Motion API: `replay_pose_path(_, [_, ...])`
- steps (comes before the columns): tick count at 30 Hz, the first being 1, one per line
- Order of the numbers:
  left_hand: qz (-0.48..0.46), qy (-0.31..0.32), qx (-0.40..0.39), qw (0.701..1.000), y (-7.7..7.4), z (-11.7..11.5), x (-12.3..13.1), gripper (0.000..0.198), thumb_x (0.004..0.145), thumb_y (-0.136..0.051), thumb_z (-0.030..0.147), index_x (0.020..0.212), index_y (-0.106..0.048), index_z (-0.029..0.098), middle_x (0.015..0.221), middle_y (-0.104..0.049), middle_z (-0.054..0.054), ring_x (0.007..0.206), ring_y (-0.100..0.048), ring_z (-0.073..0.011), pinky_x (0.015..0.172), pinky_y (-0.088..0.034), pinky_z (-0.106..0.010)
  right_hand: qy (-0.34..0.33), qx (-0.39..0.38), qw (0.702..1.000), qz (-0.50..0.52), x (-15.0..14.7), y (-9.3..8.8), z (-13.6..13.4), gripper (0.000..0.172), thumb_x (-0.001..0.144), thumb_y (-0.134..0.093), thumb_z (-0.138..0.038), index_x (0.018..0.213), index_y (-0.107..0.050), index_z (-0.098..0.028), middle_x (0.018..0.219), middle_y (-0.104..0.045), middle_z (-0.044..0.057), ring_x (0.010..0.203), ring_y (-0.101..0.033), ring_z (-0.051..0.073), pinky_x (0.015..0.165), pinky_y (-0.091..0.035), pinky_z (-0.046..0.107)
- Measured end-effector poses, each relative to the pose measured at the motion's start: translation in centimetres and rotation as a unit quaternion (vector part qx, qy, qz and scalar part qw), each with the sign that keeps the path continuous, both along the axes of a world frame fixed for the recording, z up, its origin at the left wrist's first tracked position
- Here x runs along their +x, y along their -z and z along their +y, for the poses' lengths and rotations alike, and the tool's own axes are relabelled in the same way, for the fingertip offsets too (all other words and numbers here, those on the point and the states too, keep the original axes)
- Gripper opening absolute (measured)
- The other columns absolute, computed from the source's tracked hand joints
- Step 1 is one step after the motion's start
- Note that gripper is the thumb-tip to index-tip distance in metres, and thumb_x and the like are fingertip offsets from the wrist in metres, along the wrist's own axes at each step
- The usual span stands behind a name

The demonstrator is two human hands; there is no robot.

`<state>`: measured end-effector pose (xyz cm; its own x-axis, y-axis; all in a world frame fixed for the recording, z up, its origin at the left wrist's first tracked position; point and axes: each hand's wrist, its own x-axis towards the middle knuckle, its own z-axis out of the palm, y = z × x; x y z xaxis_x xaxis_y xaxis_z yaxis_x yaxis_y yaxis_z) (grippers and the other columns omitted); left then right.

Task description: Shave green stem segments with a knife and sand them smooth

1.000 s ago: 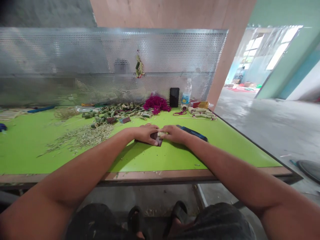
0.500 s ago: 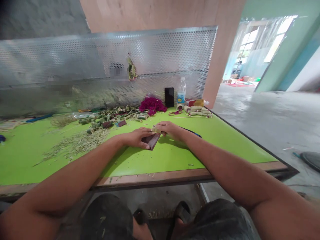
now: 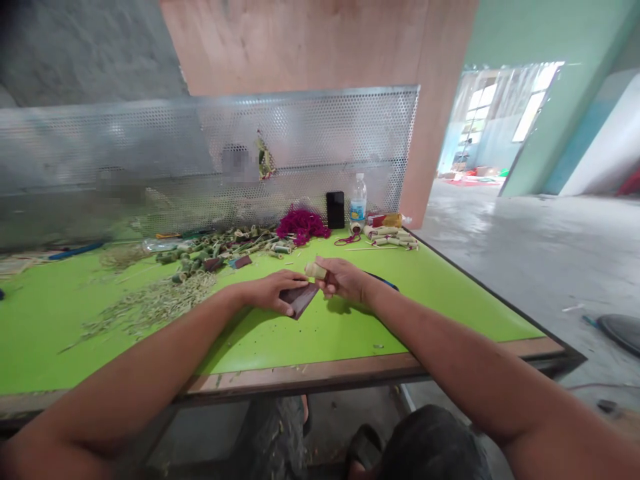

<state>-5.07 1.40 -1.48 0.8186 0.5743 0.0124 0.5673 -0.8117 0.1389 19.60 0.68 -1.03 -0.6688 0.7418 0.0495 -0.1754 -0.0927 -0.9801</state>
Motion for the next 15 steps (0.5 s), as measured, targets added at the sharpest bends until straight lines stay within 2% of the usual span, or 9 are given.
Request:
replay_pose_path(4, [0.010,-0.014,-0.005,1.000,-0.5,-0.4,0.6,0.085,0.073,-0.065,0.064,0.141,-0.044,0.019,0.147,-0.039,-0.014,0.134,-0.036,-0.0319,0.112,-0.026,-0.041,0.034,0.021,0.999,-0.029,0.2,0.7,0.3,0.036,0.079,-0.063,-0.052,0.081,-0.059,-0.016,0.056,-0.057,-0.002,0.039,-0.040,0.006,0.041,-0.038,0.020])
replay_pose_path(7, [0.016,-0.019,-0.027,0.999,-1.0,-0.8,1.0,0.086,0.073,-0.067,0.061,0.141,-0.043,0.015,0.148,-0.037,-0.016,0.136,-0.034,-0.0315,0.113,-0.025,-0.038,0.058,0.067,0.995,-0.050,0.2,0.9,0.4,0.037,0.074,-0.069,-0.051,0.080,-0.060,-0.016,0.061,-0.058,-0.002,0.045,-0.044,0.007,0.044,-0.037,0.020])
replay_pose_path(12, [0.026,-0.035,-0.045,0.998,-1.8,-1.1,1.2,0.091,0.071,-0.068,0.060,0.143,-0.039,0.012,0.152,-0.029,-0.015,0.139,-0.029,-0.0308,0.115,-0.022,-0.035,0.089,0.119,0.981,-0.128,-0.1,1.1,0.6,0.042,0.068,-0.075,-0.047,0.093,-0.065,-0.014,0.070,-0.061,0.000,0.051,-0.046,0.008,0.045,-0.032,0.021])
replay_pose_path(15, [0.041,-0.038,-0.055,0.997,-2.1,-1.0,1.0,0.092,0.071,-0.066,0.061,0.145,-0.036,0.015,0.155,-0.025,-0.013,0.141,-0.026,-0.0283,0.115,-0.020,-0.033,0.100,0.137,0.977,-0.132,0.0,1.3,0.8,0.041,0.067,-0.075,-0.046,0.093,-0.066,-0.015,0.070,-0.060,-0.001,0.051,-0.045,0.007,0.046,-0.031,0.021])
